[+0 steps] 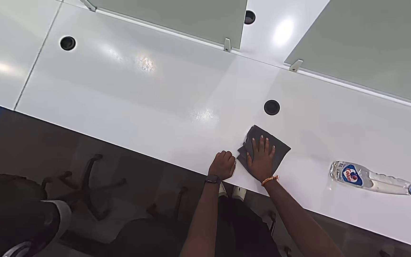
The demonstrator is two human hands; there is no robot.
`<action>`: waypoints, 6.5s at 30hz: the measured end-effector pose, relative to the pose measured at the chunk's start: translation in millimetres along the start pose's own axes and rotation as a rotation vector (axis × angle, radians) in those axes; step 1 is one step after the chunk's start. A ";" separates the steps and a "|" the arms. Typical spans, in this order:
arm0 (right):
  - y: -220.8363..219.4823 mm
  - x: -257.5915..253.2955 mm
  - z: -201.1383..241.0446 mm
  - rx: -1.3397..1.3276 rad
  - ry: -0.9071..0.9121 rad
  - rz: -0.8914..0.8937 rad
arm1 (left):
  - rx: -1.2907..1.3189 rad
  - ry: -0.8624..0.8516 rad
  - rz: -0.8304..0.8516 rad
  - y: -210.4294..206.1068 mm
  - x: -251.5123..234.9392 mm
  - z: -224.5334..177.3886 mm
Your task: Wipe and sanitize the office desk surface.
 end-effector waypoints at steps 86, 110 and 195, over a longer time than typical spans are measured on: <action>-7.2 -90.4 144.8 -0.070 -0.118 -0.117 | 0.231 0.184 -0.187 44.1 16.0 91.9; 27.4 -301.3 103.2 -0.214 0.203 -0.166 | 0.061 0.226 -0.133 34.5 11.5 88.4; 9.9 -109.7 69.2 -0.074 0.316 -0.012 | -0.005 0.331 -0.145 33.8 11.3 89.0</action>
Point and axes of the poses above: each hand's wrist, its own x-axis away from the middle knuckle, its own y-axis out of the back of the hand, z = x × y, the point moved 5 cm from there along -x, towards the middle knuckle, and after that the axes turned 11 degrees about y, right-handed, at the moved point
